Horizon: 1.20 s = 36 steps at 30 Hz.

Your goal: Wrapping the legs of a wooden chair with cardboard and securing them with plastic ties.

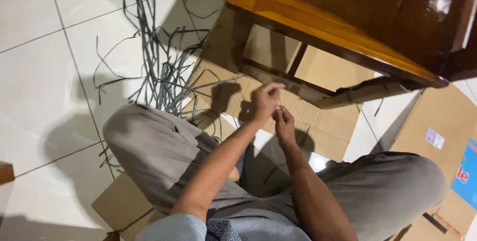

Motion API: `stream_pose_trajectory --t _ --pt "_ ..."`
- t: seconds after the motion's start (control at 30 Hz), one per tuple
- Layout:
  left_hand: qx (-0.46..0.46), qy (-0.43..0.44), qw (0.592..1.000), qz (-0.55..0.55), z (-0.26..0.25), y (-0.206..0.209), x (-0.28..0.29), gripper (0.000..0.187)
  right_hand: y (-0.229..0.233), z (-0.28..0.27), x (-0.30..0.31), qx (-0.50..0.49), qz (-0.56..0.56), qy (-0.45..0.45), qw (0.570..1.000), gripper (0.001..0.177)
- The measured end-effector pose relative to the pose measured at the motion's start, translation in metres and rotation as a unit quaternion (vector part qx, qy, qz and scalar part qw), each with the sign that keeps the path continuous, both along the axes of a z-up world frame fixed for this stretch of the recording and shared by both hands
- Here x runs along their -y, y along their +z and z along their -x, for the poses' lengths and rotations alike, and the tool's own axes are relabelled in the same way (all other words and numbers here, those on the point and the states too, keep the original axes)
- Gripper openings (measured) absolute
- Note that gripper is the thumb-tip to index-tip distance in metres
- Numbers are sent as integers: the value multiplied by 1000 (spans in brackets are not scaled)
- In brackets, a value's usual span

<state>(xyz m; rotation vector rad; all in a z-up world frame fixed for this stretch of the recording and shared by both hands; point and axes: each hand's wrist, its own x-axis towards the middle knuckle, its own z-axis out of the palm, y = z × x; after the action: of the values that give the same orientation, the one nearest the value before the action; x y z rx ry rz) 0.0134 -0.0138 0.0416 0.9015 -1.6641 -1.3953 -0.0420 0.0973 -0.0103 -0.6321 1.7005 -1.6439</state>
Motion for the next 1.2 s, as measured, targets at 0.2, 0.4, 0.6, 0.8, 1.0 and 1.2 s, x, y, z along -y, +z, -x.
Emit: stream_pose_trajectory --t 0.2,0.4,0.6,0.8,1.0,1.2 --pt "35 152 985 -73 9 -22 38 18 50 1 -7 84 -34 -44 995 29" --pt "54 173 976 -124 47 -59 32 21 57 19 -26 105 -55 -143 983 14" --pt "54 132 979 -145 77 -38 -1 17 18 41 -51 52 -111 -219 968 26" --pt "103 83 982 -136 113 -58 -33 10 -49 69 -90 39 -167 -284 943 31" --pt "154 46 981 -105 136 -85 -70 7 -67 93 -113 44 -251 -366 895 24" --pt "192 -44 965 -175 166 -129 -100 16 -90 115 -139 105 -249 -493 827 22"
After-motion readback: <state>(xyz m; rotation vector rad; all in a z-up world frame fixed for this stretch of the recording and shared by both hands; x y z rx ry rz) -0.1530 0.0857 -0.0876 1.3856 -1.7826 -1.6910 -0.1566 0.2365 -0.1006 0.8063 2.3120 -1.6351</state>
